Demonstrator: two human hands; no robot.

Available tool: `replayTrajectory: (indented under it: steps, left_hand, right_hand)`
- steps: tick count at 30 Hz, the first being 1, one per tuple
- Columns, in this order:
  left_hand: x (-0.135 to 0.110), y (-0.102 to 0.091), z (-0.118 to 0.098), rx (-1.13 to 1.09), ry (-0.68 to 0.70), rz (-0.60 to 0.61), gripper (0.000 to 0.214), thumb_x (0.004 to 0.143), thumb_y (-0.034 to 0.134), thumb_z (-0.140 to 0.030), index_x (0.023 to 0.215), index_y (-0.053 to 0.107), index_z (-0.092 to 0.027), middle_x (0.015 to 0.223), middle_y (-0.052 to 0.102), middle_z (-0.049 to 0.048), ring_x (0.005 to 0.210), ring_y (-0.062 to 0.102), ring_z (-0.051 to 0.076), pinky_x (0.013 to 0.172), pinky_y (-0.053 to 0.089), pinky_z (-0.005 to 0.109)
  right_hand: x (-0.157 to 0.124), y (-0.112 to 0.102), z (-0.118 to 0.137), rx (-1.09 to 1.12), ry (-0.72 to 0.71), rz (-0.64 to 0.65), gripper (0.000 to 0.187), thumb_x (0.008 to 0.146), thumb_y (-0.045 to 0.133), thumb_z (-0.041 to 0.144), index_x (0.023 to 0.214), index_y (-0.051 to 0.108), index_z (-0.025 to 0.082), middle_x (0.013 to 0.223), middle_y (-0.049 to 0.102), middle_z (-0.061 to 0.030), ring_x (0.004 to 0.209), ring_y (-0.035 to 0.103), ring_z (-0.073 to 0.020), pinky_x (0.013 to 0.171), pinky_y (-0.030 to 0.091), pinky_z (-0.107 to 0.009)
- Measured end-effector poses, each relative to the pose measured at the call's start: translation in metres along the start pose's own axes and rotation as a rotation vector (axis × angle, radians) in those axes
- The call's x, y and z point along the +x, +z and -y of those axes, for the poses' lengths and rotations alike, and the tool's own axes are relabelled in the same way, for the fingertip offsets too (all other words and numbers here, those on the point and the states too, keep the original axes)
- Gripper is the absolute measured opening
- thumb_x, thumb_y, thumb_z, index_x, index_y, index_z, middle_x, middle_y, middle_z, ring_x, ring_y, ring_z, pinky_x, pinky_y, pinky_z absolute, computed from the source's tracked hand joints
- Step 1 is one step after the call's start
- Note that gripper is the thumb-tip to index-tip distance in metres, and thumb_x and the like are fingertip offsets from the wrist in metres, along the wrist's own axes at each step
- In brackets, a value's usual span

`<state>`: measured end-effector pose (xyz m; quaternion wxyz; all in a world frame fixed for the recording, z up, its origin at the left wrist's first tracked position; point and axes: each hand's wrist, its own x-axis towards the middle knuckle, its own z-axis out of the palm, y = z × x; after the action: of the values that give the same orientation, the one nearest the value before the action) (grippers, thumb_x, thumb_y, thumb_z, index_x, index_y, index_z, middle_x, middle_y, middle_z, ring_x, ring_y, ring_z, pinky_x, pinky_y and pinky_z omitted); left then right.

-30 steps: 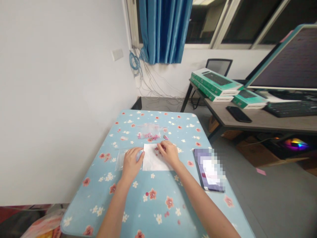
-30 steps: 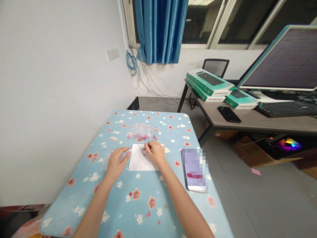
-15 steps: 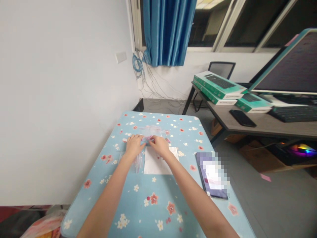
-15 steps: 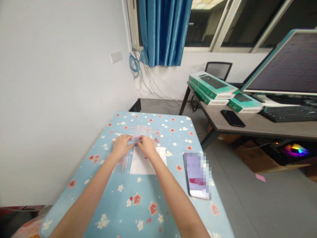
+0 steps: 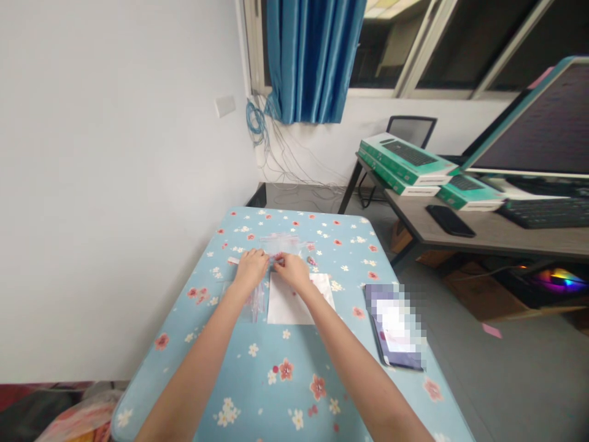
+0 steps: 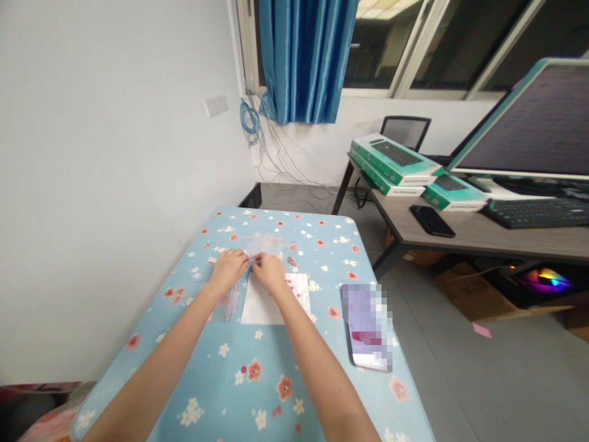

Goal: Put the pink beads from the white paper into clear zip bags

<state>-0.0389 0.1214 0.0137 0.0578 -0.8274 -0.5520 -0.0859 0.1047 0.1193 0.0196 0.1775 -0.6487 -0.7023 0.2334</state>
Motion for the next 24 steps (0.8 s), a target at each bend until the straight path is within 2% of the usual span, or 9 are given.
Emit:
replayTrajectory:
  steps: [4,8,11,13,15,20,24]
  left_hand:
    - [-0.001,-0.003,-0.001,-0.020,-0.010,-0.037,0.021,0.090,0.043,-0.019,0.091,0.064,-0.017,0.093,0.063,0.0088,0.092,0.054,0.024,0.080,0.039,0.036]
    - [-0.009,-0.014,-0.006,-0.079,-0.026,-0.180,0.021,0.091,0.042,-0.022,0.093,0.064,-0.019,0.095,0.064,0.0073,0.091,0.054,0.022,0.082,0.040,0.035]
    - [-0.020,-0.025,-0.017,-0.108,0.088,-0.293,0.022,0.092,0.043,-0.022,0.096,0.064,-0.020,0.099,0.065,0.0063,0.093,0.055,0.020,0.082,0.042,0.034]
    - [-0.028,-0.029,-0.027,-0.137,0.195,-0.337,0.022,0.091,0.043,-0.020,0.096,0.064,-0.021,0.099,0.066,0.0057,0.092,0.057,0.019,0.080,0.044,0.033]
    - [-0.035,-0.031,-0.038,-0.162,0.263,-0.365,0.022,0.091,0.044,-0.018,0.094,0.065,-0.022,0.098,0.067,0.0055,0.090,0.059,0.019,0.077,0.045,0.032]
    - [-0.047,-0.026,-0.060,-0.286,0.289,-0.400,0.019,0.088,0.049,-0.016,0.093,0.066,-0.022,0.101,0.067,0.0056,0.097,0.059,0.021,0.080,0.047,0.034]
    - [-0.055,-0.014,-0.073,-0.560,0.132,-0.453,0.016,0.087,0.053,-0.020,0.097,0.065,-0.022,0.105,0.063,0.0060,0.102,0.057,0.020,0.089,0.047,0.036]
  right_hand:
    - [-0.001,-0.002,0.000,0.080,0.000,-0.017,0.025,0.082,0.053,0.031,0.100,0.067,0.021,0.083,0.072,-0.0052,0.085,0.066,-0.0210,0.068,0.044,-0.026]
    - [-0.002,-0.005,-0.006,0.415,0.016,-0.058,0.030,0.086,0.049,0.041,0.089,0.066,0.018,0.074,0.070,-0.0049,0.069,0.064,-0.0159,0.060,0.044,-0.023]
    - [-0.008,-0.010,-0.014,0.676,0.083,-0.052,0.042,0.086,0.042,0.054,0.079,0.061,0.016,0.064,0.064,-0.0024,0.048,0.055,-0.0105,0.043,0.038,-0.020]
    - [-0.016,-0.016,-0.020,0.884,0.172,-0.037,0.044,0.080,0.047,0.060,0.074,0.057,0.017,0.053,0.055,0.0018,0.038,0.046,-0.0083,0.035,0.030,-0.018]
    - [-0.025,-0.023,-0.027,0.997,0.230,-0.021,0.039,0.074,0.056,0.057,0.072,0.056,0.018,0.047,0.048,0.0052,0.036,0.041,-0.0071,0.033,0.025,-0.016]
    - [-0.049,-0.041,-0.039,1.114,0.203,-0.072,0.029,0.064,0.067,0.042,0.075,0.060,0.016,0.068,0.062,-0.0009,0.045,0.043,-0.0057,0.036,0.029,-0.016]
    - [-0.065,-0.046,-0.045,1.170,0.106,-0.189,0.031,0.066,0.068,0.044,0.080,0.062,0.017,0.070,0.064,-0.0011,0.047,0.041,-0.0064,0.039,0.030,-0.018]
